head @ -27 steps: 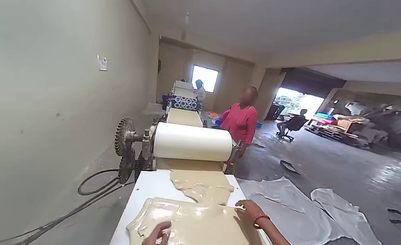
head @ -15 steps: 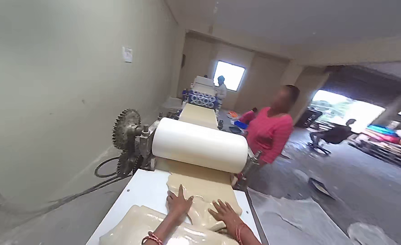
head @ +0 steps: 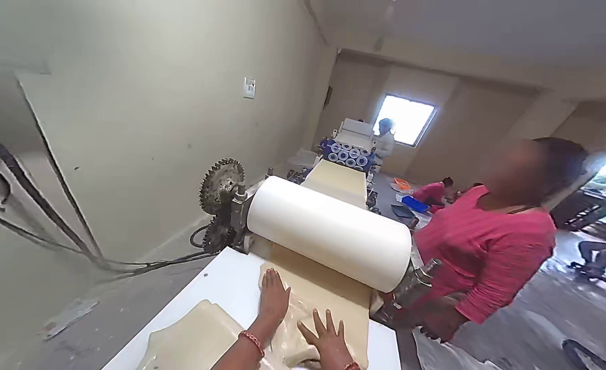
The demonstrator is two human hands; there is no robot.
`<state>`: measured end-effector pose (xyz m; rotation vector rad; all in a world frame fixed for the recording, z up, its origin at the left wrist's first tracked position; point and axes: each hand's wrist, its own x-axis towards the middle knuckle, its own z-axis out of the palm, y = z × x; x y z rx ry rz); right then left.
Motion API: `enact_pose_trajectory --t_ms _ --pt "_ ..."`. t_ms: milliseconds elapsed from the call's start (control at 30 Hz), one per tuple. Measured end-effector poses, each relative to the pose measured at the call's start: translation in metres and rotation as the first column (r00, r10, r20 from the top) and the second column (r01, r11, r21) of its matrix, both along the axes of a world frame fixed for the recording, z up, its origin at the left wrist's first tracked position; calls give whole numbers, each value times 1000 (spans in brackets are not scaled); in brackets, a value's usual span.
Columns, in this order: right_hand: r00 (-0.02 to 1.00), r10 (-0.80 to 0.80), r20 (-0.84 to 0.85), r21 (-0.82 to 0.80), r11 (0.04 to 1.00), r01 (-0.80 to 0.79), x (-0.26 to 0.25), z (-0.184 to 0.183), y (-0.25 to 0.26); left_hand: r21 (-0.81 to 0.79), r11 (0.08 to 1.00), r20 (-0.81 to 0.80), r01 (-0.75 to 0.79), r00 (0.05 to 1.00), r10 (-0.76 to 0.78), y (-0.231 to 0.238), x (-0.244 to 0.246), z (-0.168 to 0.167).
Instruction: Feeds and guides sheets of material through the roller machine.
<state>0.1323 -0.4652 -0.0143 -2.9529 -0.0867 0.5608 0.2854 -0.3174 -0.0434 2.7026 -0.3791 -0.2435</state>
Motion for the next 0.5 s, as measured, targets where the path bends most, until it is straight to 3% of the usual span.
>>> enact_pose_trajectory --t_ms 500 --pt "998 -47 48 9 999 47 21 -8 2 25 997 23 79 997 -80 5 30 -6"
